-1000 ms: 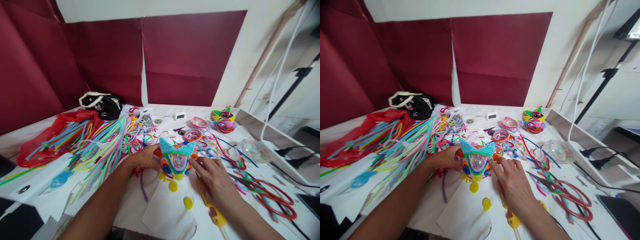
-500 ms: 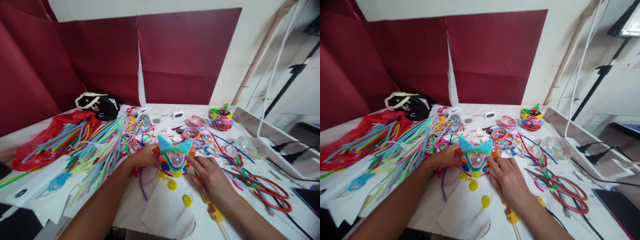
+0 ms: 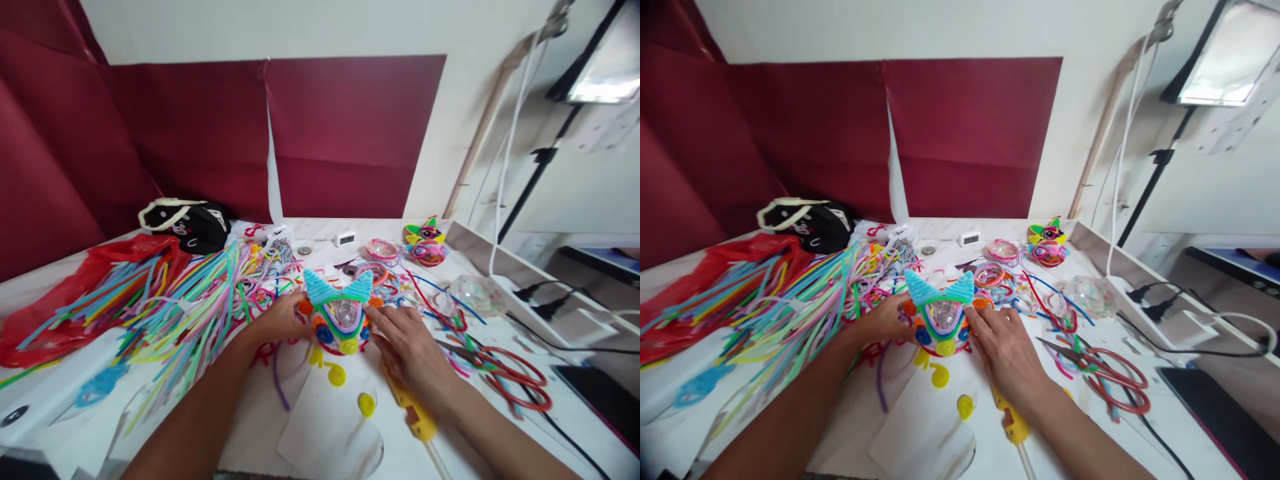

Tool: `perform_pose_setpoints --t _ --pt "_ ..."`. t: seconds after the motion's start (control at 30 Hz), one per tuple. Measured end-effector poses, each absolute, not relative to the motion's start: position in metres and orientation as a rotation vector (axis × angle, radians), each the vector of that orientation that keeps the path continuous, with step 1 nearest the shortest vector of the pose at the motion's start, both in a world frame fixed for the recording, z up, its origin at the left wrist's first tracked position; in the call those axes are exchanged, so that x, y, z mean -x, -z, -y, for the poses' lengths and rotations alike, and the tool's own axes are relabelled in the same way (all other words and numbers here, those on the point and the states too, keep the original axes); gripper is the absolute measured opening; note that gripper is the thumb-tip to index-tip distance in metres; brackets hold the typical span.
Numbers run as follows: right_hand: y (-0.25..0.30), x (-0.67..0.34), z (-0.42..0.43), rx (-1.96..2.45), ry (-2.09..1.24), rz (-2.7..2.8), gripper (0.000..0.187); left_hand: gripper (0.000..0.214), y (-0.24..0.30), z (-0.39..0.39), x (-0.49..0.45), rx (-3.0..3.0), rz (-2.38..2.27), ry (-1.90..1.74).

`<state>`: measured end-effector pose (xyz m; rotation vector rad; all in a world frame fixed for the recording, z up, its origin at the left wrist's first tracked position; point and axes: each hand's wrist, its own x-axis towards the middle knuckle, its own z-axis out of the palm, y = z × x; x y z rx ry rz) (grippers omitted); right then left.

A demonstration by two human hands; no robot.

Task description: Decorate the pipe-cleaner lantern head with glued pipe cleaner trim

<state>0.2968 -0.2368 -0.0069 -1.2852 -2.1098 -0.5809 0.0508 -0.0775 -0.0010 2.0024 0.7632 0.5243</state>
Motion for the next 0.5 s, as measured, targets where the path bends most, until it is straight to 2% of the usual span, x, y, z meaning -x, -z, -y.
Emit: perform_pose_setpoints --t 0.27,0.5 --pt "-0.023 -0.297 0.237 1.27 0.497 2.122 0.033 0.05 -0.012 0.085 -0.044 -2.099 -0.815 -0.654" --pt "-0.02 -0.303 0.239 1.23 0.466 2.104 0.042 0.065 -0.012 0.088 -0.046 -1.932 -0.612 -0.747"
